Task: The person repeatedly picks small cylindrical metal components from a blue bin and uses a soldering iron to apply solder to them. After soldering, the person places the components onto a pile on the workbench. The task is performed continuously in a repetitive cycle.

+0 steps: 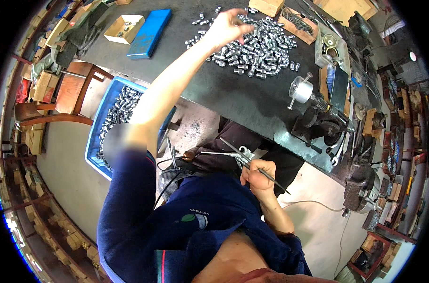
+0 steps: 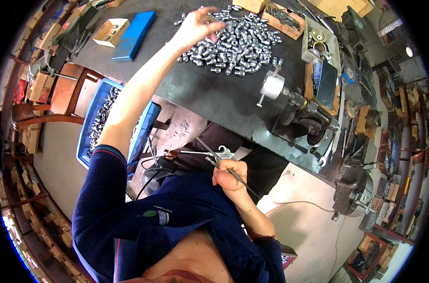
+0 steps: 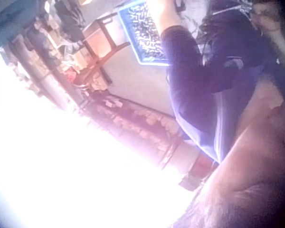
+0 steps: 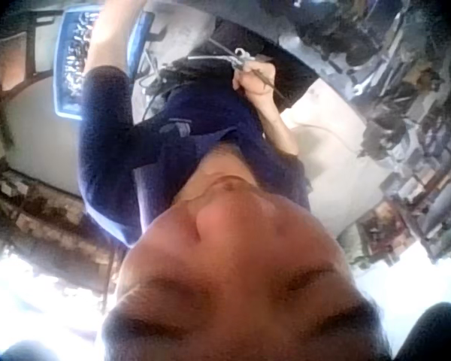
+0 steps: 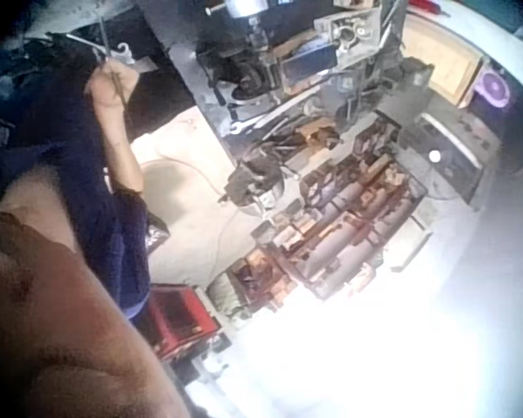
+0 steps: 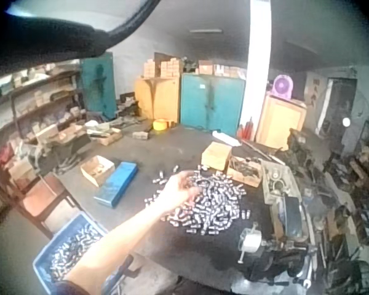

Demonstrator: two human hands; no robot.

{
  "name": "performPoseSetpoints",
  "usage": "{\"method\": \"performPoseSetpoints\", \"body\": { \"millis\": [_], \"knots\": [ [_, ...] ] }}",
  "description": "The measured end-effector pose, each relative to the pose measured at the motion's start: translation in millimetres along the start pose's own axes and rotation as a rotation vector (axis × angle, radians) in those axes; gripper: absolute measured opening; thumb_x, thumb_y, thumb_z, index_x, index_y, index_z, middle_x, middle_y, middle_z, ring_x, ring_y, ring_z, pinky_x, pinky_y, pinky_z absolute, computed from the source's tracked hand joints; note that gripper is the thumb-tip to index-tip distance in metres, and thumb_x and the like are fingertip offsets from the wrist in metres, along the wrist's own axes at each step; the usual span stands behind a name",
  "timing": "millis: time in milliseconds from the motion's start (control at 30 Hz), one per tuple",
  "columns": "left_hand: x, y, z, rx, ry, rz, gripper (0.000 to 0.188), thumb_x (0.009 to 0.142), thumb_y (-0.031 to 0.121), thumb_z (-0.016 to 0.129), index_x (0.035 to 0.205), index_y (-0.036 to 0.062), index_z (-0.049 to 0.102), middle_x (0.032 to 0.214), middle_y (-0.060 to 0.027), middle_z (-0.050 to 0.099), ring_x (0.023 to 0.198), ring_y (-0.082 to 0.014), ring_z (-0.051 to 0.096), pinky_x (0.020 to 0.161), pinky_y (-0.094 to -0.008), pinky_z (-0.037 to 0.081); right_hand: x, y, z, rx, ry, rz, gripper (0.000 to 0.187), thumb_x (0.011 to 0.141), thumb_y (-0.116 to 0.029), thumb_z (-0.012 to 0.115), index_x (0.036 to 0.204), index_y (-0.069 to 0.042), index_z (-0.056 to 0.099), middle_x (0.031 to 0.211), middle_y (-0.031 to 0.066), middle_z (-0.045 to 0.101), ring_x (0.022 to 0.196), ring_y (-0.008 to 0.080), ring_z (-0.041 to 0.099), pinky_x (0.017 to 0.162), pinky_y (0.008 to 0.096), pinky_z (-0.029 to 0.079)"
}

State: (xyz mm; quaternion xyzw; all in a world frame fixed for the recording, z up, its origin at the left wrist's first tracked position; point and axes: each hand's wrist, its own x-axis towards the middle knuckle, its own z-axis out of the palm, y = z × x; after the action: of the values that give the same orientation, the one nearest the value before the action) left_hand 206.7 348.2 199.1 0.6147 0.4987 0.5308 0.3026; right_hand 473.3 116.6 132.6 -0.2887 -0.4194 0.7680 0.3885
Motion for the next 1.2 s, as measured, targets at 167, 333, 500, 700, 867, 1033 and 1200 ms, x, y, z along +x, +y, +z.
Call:
{"method": "performPoseSetpoints", "body": {
  "millis": [167,333,500,700,867,1033,1200],
  "knots": [
    [-54,-17,-11,0.383,0.106,0.185,0.05,0.079,0.024,0.065,0.118,-0.0047,0.051,0.089,-0.0148,0.067,0.075,-0.0231,0.067,0.069,-0.0327,0.052,-6,2,-9,0.004,0.062,0.004,0.025,0.068,0.001,0.047,0.049,-0.007,0.032,0.048,0.0059,0.038,0.043,0.0123,0.038,0.039,0.0269,0.039],
    [-176,-57,-11,0.784,-0.09,0.215,0.045,0.078,0.026,0.068,0.113,0.0018,0.056,0.116,-0.0166,0.058,0.113,-0.0322,0.052,0.099,-0.0426,0.038,-7,11,-12,-0.06,0.003,0.06,0.025,0.069,0.001,0.045,0.049,-0.007,0.032,0.048,0.006,0.038,0.044,0.0122,0.036,0.038,0.027,0.038],
    [-229,-25,0,0.46,-0.661,0.474,0.032,0.08,0.027,0.065,0.102,0.0047,0.06,0.112,-0.014,0.06,0.112,-0.0289,0.054,0.101,-0.0462,0.037,-7,5,-1,-0.075,-0.026,0.034,0.025,0.068,0.002,0.046,0.048,-0.006,0.034,0.048,0.0068,0.04,0.043,0.0135,0.041,0.038,0.0266,0.039],
    [-154,-39,-7,0.516,-0.042,0.269,0.033,0.082,0.023,0.062,0.105,-0.0008,0.06,0.106,-0.0198,0.06,0.101,-0.0338,0.058,0.084,-0.0387,0.048,-12,-3,11,-0.169,0.022,0.085,0.026,0.064,0.006,0.049,0.047,-0.005,0.033,0.047,0.0072,0.041,0.043,0.0163,0.047,0.038,0.0277,0.04],
    [-184,-48,33,0.752,-0.301,0.384,0.045,0.079,0.023,0.063,0.117,0.0,0.053,0.132,-0.0201,0.044,0.126,-0.0359,0.039,0.105,-0.0481,0.029,-18,2,4,-0.079,-0.025,0.04,0.029,0.068,0.007,0.051,0.049,-0.005,0.034,0.051,0.0065,0.042,0.047,0.0143,0.046,0.041,0.0276,0.042],
    [-237,-36,20,0.743,-0.41,0.445,0.031,0.076,0.014,0.061,0.103,0.0009,0.061,0.134,-0.0182,0.043,0.128,-0.0329,0.038,0.106,-0.0475,0.029,-27,1,-1,-0.052,-0.003,0.099,0.023,0.068,0.002,0.053,0.051,-0.003,0.038,0.053,0.0086,0.048,0.046,0.0139,0.047,0.044,0.0268,0.039],
    [-214,-22,-4,0.617,-0.54,0.506,0.019,0.07,0.002,0.06,0.088,-0.0004,0.063,0.121,-0.0145,0.057,0.118,-0.0286,0.05,0.101,-0.044,0.038,-25,-6,-3,-0.3,-0.069,-0.079,0.025,0.071,-0.006,0.055,0.054,-0.006,0.037,0.051,-0.0031,0.038,0.051,0.0049,0.035,0.045,0.0252,0.027]
  ]
}}
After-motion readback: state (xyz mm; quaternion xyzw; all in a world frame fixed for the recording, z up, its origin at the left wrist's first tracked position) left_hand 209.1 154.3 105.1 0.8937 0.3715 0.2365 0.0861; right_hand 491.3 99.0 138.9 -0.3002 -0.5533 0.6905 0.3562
